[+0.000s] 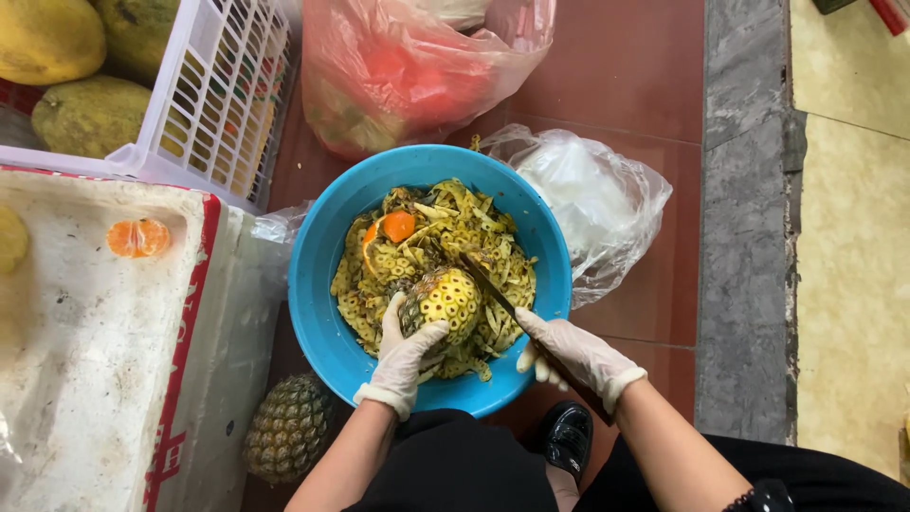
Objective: Peeling and carving the eyes out of a pineapple using a knife
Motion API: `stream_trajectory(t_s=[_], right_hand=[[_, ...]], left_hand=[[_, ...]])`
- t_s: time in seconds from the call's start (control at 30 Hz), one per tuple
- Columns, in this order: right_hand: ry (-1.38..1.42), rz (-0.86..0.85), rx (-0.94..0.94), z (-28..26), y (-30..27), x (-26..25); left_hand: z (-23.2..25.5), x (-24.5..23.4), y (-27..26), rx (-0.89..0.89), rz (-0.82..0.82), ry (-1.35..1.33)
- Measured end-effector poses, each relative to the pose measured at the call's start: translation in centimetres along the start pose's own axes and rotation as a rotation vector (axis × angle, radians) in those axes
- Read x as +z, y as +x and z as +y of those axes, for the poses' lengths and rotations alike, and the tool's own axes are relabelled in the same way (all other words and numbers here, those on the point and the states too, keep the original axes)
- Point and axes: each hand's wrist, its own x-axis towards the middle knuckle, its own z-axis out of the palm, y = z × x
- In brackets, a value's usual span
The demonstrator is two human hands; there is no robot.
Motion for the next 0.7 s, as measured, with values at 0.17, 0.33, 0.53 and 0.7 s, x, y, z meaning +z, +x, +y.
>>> stream_trajectory(t_s=[0.17,0.33,0.53,0.7], right_hand=[[0.201,0.033,-0.056,-0.7,-3.3,0.3],[0.132,0.123,-0.217,2.1,-1.3,1.0],[-0.779,0.279,-0.182,5.7,0.1,2.2],[-0.862,0.323,-0.247,6.0,0.1,1.8]], left_hand=[[1.4,0.3,1.9,0.118,0.041,0.127],[2.6,2.6,1.6,0.293,0.085,0.958],[-2.0,1.0,6.7,0.556,0.170,0.917],[-3.4,0.4,8.3,0.648,0.183,0.954]])
